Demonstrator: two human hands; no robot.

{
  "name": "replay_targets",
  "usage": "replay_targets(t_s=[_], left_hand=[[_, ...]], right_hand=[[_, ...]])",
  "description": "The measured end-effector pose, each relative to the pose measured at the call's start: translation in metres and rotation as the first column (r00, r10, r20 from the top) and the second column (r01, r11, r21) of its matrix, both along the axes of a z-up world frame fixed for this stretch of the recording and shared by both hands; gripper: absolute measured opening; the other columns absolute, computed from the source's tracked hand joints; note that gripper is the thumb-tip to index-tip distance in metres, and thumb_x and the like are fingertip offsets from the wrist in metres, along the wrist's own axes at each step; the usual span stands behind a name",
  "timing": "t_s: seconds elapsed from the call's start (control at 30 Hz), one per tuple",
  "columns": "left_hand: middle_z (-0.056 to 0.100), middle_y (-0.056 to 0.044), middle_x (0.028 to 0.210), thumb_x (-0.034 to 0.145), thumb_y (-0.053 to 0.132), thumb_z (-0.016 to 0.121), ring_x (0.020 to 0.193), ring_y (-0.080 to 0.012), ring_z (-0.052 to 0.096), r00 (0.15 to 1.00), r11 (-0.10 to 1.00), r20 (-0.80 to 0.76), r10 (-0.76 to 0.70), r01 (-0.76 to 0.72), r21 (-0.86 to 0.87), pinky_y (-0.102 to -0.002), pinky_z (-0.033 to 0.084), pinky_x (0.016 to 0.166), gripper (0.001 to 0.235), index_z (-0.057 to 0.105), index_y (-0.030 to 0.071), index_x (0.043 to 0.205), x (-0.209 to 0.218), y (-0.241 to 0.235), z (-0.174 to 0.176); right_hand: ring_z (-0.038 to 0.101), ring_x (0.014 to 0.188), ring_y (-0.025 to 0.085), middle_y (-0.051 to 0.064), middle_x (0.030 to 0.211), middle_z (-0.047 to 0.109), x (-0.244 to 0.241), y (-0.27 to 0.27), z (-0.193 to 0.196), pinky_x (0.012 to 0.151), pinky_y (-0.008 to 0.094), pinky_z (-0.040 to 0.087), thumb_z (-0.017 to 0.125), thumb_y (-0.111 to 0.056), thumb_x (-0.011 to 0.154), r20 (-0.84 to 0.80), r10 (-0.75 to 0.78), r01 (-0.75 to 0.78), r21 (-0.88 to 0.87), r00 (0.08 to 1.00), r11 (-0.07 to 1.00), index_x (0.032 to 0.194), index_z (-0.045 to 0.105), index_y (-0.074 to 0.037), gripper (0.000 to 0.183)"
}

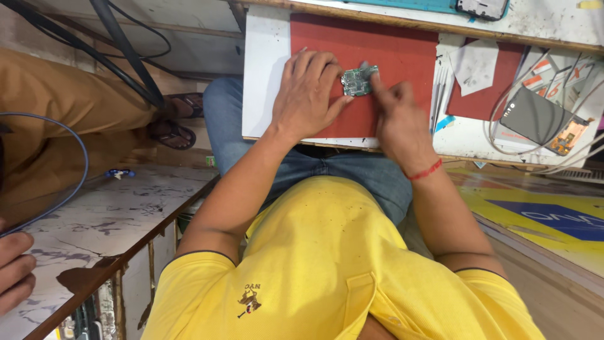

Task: The person repeatedly scrubs a small green circuit board with a toothbrush on a red mat. They hold the board with one hand and scrub with the other, occasionally flipping the board over to clean different sides.

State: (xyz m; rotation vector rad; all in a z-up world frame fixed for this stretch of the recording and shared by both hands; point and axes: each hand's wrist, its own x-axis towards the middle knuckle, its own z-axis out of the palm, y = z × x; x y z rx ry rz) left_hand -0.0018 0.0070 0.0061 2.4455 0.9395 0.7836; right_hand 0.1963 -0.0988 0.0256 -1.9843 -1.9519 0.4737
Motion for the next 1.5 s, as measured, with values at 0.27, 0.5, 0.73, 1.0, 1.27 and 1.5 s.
replay_targets(t_s=[0.27,0.5,0.73,1.0,1.27,1.5], left_hand=[[0.057,-0.009,0.120,0.082,0.035,0.084,0.119,-0.0311,0.051,0.999,1.000,0.039,-0.004,0.003,0.023,-0.051,0.036,0.111,0.052,0.067,0.005,0.121,-0.001,-0.001,-0.003],[0.057,-0.007,0.122,0.084,0.035,0.086,0.120,-0.0294,0.052,1.000,1.000,0.024,0.008,-0.008,0.013,-0.051,0.036,0.111,0.050,0.067,0.007,0.121,0.001,-0.001,-0.004],[0.057,-0.009,0.123,0.083,0.034,0.086,0.122,-0.0307,0.051,0.999,1.000,0.032,0.014,-0.014,-0.013,-0.052,0.036,0.113,0.054,0.063,0.006,0.123,0.001,0.000,-0.010],[0.057,-0.009,0.122,0.077,0.036,0.087,0.120,-0.0323,0.051,0.999,1.000,0.033,0.020,-0.020,-0.001,-0.051,0.039,0.105,0.059,0.064,0.007,0.124,0.000,0.004,0.004],[0.058,-0.006,0.120,0.080,0.039,0.088,0.119,-0.0287,0.053,0.999,0.999,0.020,0.030,-0.030,-0.012,-0.050,0.038,0.111,0.055,0.066,0.009,0.120,0.000,0.002,-0.001],[0.057,-0.008,0.121,0.079,0.036,0.089,0.119,-0.0310,0.052,0.998,0.999,0.043,0.046,-0.045,-0.027,-0.049,0.038,0.105,0.056,0.065,0.007,0.121,0.001,0.001,-0.002]], right_hand=[[0.066,0.087,0.043,0.020,0.109,0.062,0.000,0.001,0.001,0.072,0.051,0.053,0.060,-0.007,0.103,-0.025,-0.017,0.018,0.022,1.000,1.000,0.148,0.059,-0.013,0.045],[0.066,0.086,0.044,0.022,0.108,0.061,0.000,0.003,0.003,0.074,0.052,0.053,0.058,-0.002,0.096,-0.022,0.023,-0.022,0.056,0.999,0.998,0.147,0.061,-0.011,0.051],[0.065,0.083,0.045,0.022,0.107,0.061,-0.010,0.004,0.002,0.070,0.053,0.053,0.058,-0.002,0.099,-0.042,-0.016,0.018,0.038,0.999,0.999,0.146,0.061,-0.010,0.047],[0.067,0.082,0.041,0.019,0.105,0.062,-0.005,0.011,0.010,0.069,0.051,0.054,0.061,-0.003,0.095,-0.016,0.022,-0.021,0.068,1.000,0.997,0.142,0.064,-0.012,0.048],[0.066,0.082,0.040,0.017,0.105,0.062,-0.010,0.011,0.009,0.068,0.050,0.054,0.060,-0.003,0.097,-0.002,-0.016,0.016,0.020,1.000,1.000,0.145,0.062,-0.014,0.049],[0.065,0.080,0.043,0.020,0.103,0.061,-0.013,0.006,0.021,0.068,0.052,0.053,0.057,0.000,0.092,0.007,0.052,-0.052,-0.084,0.999,0.995,0.145,0.061,-0.013,0.055]])
